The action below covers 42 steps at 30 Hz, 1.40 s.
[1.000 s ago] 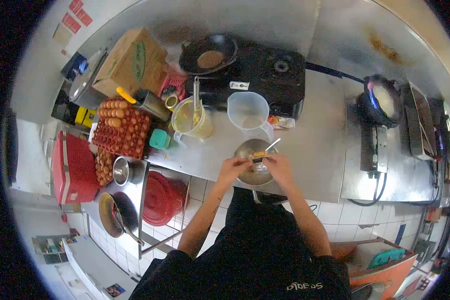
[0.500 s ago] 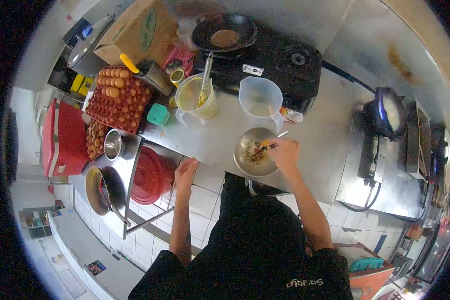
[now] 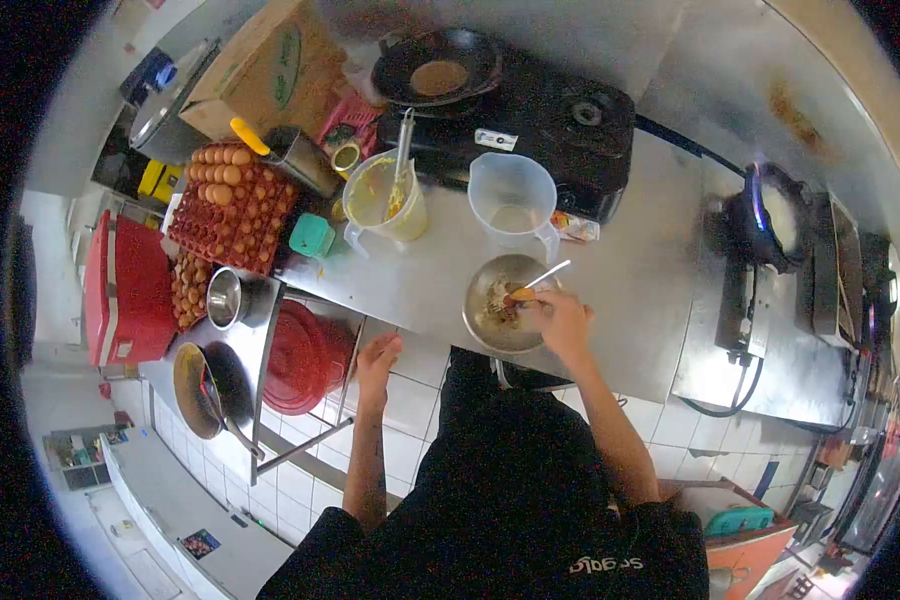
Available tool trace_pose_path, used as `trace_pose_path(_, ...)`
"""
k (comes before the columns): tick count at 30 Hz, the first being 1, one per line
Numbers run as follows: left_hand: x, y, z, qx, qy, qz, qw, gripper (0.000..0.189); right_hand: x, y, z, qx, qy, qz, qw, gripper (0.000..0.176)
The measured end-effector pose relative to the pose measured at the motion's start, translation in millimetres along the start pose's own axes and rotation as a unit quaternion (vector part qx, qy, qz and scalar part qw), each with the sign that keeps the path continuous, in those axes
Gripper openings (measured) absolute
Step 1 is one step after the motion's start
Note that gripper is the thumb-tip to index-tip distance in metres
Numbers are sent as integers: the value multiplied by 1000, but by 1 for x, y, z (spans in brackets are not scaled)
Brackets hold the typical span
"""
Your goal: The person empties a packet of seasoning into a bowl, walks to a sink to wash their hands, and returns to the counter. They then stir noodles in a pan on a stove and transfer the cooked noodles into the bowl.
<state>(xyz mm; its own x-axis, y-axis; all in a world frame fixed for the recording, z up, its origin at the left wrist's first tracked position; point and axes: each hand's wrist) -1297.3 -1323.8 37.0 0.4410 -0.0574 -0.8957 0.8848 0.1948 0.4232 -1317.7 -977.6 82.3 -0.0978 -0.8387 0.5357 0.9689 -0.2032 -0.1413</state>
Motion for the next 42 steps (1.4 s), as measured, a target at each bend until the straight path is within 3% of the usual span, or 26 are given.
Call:
trace_pose_path(2,-1,1,-2,10,-16,3,1000,35,-3,4,-3,31,-92,-75,992,20)
trace_pose_path(6,13,-7,0,19,-7,6,1000,35,-16,12,-15,27,-195,-99,975,17)
trace_pose_path(8,9,-7,4,33,-7,1,999,35,-12,12,-5,58,-364,-202,907,14)
trace_pose_path(9,8,-5,9,38,-5,2,999,34,-14,12,-1,52,-366,-206,906,14)
trace_pose_path(11,15,-10,20,28,-11,-3,1000,34,-19,9,7,46,-511,-279,812,13)
trace_pose_path(15,13,-6,43,24,26,12,999,33,-62,-13,28,-8,-579,-289,762,12)
trace_pose_path(17,16,-7,50,4,14,29,999,33,-95,-32,29,-81,-607,-297,733,10)
trace_pose_path(18,18,-8,54,-2,53,44,998,34,-113,-43,24,-87,-612,-294,729,10)
trace_pose_path(20,18,-7,61,-14,65,77,995,35,-147,-64,5,-158,-535,-287,778,12)
trace_pose_path(24,-2,5,55,-16,60,41,997,31,-168,-94,-24,-181,-516,-366,753,11)
trace_pose_path(26,-6,3,56,-8,81,47,996,31,-168,-101,-39,-159,-546,-428,702,14)
trace_pose_path(27,-6,3,54,-4,109,54,993,30,-170,-100,-48,-163,-545,-429,701,14)
trace_pose_path(28,-11,7,51,0,109,56,992,30,-177,-99,-61,-90,-297,-293,904,13)
trace_pose_path(29,-16,14,52,-3,102,56,993,30,-184,-97,-74,-102,31,-163,981,12)
trace_pose_path(30,-21,15,49,-5,97,53,994,29,-189,-103,-86,-120,106,-126,979,13)
trace_pose_path(33,-11,19,51,-32,110,41,993,29,-217,-123,-123,-136,-137,-261,946,19)
trace_pose_path(34,-7,21,54,-25,97,44,994,31,-218,-128,-128,-141,-159,-277,937,20)
trace_pose_path(36,2,28,62,-37,58,39,997,32,-198,-133,-118,-78,-61,-268,958,22)
trace_pose_path(38,11,39,76,-47,11,33,998,33,-170,-142,-101,-180,-286,-489,804,23)
trace_pose_path(40,18,42,83,-7,19,-22,1000,34,-217,-148,-170,-198,-334,-445,807,23)
trace_pose_path(41,7,42,79,-44,69,78,994,33,-217,-149,-162,-189,-316,-427,826,23)
trace_pose_path(42,12,45,87,-25,3,9,1000,35,-218,-149,-154,-182,-297,-409,844,24)
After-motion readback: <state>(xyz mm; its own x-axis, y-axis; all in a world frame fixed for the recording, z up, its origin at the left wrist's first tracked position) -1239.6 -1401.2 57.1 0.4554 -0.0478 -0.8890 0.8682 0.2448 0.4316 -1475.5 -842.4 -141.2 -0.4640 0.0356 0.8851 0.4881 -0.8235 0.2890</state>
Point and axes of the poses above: each hand's wrist, its own y-axis away from the middle knuckle, its own z-axis out of the back of the hand, x = y × z, and after that the axes turned 2 degrees about z, right-handed
